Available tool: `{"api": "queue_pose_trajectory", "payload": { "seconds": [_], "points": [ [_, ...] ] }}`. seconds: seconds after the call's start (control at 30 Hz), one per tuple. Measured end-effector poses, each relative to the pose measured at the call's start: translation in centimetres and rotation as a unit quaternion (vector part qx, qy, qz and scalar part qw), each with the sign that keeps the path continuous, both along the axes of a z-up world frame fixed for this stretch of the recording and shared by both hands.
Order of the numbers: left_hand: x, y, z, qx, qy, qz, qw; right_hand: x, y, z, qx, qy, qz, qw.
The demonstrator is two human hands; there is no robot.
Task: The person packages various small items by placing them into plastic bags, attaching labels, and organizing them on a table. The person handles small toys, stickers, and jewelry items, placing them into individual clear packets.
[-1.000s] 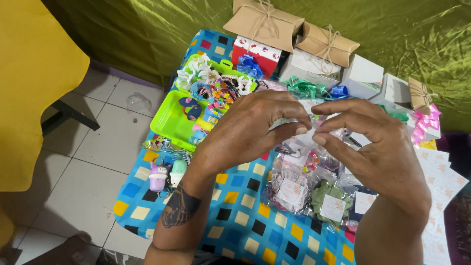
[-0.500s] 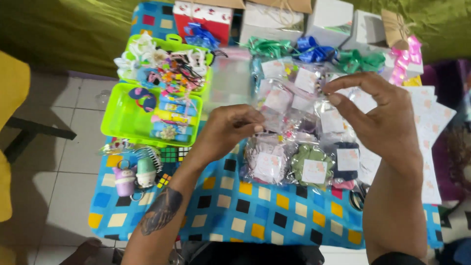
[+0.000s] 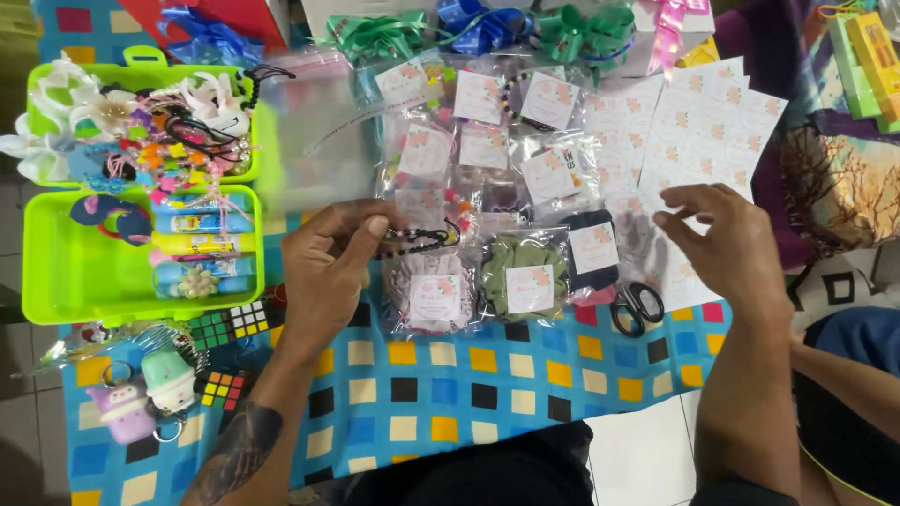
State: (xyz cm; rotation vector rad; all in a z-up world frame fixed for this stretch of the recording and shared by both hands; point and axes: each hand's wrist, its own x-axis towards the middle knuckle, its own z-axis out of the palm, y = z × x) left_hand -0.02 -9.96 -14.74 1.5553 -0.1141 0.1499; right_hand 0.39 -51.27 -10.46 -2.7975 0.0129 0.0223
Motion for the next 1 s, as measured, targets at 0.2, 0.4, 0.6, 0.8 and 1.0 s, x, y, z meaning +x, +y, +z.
{"api": "queue_pose_trajectory", "payload": {
  "seconds": [0.2, 0.4, 0.6, 0.8, 1.0],
  "points": [
    [-0.5, -0.7, -0.7, -0.033, 0.029, -0.021, 0.999, 2.8, 0.9, -1.0, 0.028, 0.116, -0.021, 0.993],
    [-0.7, -0.8, -0.1, 0.007, 0.007, -0.036, 0.999, 2.6, -1.8, -3.2, 0.097, 0.002, -0.002, 0.995],
    [-0.8, -0.9, -0.4, 0.009, -0.031, -0.043, 0.999, 2.2, -2.7, -3.3, 0.112, -0.089, 0.063, 0.988],
    [-1.2, -1.2, 1.0, 0.016, -0.056, -0.095, 0.994, 1.1, 0.8, 1.0, 0.311, -0.165, 0.029, 0.935],
    [-1.7, -1.3, 1.4, -0.034, -0.038, -0.136, 0.989, 1.3, 10.5, 7.6, 0.218, -0.297, 0.211, 0.905]
  ]
}}
